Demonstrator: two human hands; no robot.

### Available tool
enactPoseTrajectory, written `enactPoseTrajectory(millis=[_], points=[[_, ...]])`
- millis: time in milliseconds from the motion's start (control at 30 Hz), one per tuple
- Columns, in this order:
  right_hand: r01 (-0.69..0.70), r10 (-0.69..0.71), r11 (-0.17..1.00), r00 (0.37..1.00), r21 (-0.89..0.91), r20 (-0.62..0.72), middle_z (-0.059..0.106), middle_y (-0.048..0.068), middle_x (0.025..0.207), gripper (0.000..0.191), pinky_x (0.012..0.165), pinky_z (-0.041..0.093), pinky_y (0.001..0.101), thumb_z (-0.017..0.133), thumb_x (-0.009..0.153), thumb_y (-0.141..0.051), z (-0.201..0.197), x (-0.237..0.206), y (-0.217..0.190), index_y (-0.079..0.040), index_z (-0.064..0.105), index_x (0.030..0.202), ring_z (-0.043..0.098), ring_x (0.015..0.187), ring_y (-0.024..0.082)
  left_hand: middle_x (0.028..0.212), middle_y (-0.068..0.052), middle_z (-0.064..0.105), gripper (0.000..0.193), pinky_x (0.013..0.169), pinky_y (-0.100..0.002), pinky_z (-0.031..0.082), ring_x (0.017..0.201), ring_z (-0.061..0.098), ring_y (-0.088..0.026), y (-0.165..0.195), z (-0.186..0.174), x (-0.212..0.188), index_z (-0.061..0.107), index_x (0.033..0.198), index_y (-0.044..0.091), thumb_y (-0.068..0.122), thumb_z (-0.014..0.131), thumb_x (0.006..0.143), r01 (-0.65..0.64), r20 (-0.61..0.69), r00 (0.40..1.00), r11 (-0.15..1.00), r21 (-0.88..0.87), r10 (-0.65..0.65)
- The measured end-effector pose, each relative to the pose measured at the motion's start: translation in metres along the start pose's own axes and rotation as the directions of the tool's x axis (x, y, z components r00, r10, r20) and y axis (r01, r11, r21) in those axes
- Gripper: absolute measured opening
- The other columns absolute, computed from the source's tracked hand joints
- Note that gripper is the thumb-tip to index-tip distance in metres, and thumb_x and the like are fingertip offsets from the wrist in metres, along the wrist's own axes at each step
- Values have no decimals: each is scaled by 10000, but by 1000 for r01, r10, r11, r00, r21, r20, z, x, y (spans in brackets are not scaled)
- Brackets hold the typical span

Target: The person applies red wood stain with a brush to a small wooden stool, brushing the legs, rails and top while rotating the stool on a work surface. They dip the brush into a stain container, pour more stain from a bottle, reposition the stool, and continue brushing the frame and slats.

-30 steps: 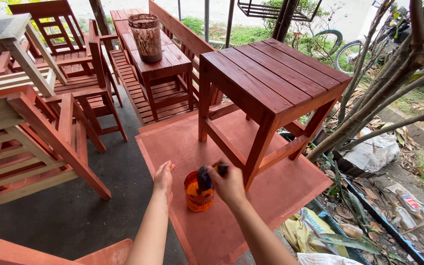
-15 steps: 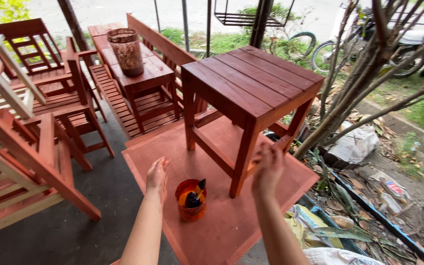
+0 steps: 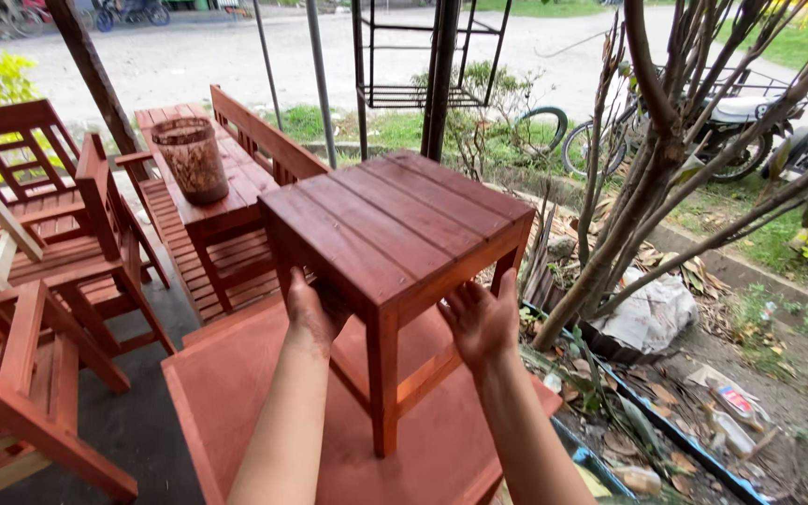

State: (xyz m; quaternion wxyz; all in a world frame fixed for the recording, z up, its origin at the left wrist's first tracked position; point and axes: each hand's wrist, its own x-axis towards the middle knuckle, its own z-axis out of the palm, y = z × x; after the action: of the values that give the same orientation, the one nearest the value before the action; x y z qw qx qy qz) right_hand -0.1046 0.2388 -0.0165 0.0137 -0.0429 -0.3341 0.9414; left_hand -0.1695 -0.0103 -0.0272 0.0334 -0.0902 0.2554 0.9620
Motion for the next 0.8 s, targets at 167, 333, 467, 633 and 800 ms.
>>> enactPoseTrajectory(millis=[167, 333, 467, 633, 800], points=[[-66, 60, 994, 995, 81, 79, 267, 302, 1639, 1108, 1214, 273, 466, 305, 908, -792, -13, 10, -21, 88, 165, 1566, 312, 1511, 413, 1500, -157, 534, 745, 1156, -486, 401, 1388, 494, -346, -15, 36, 7, 506, 1471, 83, 594, 367, 947, -281, 103, 950, 952, -124, 294], [-85, 83, 996, 996, 30, 43, 376, 313, 1583, 1145, 1195, 342, 459, 335, 890, -801, -37, 38, -42, 111, 191, 1568, 448, 1418, 400, 1541, -153, 458, 765, 1206, -497, 360, 1442, 442, -321, -48, 66, -10, 444, 1499, 77, 619, 374, 964, -396, -47, 918, 907, -140, 394], [-129, 128, 992, 990, 9, 61, 414, 400, 1532, 1154, 1200, 369, 458, 329, 902, -809, -54, 70, -59, 115, 135, 1564, 508, 1350, 429, 1511, -154, 499, 819, 1137, -519, 334, 1380, 469, -300, -72, 82, -21, 480, 1460, 94, 690, 287, 933, -309, -291, 927, 920, -240, 235], [-198, 198, 980, 970, -15, 145, 351, 362, 1548, 1190, 1177, 361, 512, 356, 844, -841, -56, 137, -64, 71, 155, 1581, 491, 1355, 451, 1498, -87, 524, 681, 1142, -511, 387, 1367, 494, -294, -93, 69, 2, 505, 1462, 161, 580, 396, 937, -430, -275, 890, 868, -247, 363], [-236, 234, 972, 956, -11, 174, 321, 378, 1570, 1201, 1085, 433, 437, 361, 825, -865, -44, 207, -53, 12, 93, 1600, 499, 1359, 454, 1213, -87, 560, 509, 1089, -565, 409, 1170, 464, -260, -114, 42, 43, 548, 1317, 123, 494, 438, 987, -425, -252, 899, 853, -302, 359]])
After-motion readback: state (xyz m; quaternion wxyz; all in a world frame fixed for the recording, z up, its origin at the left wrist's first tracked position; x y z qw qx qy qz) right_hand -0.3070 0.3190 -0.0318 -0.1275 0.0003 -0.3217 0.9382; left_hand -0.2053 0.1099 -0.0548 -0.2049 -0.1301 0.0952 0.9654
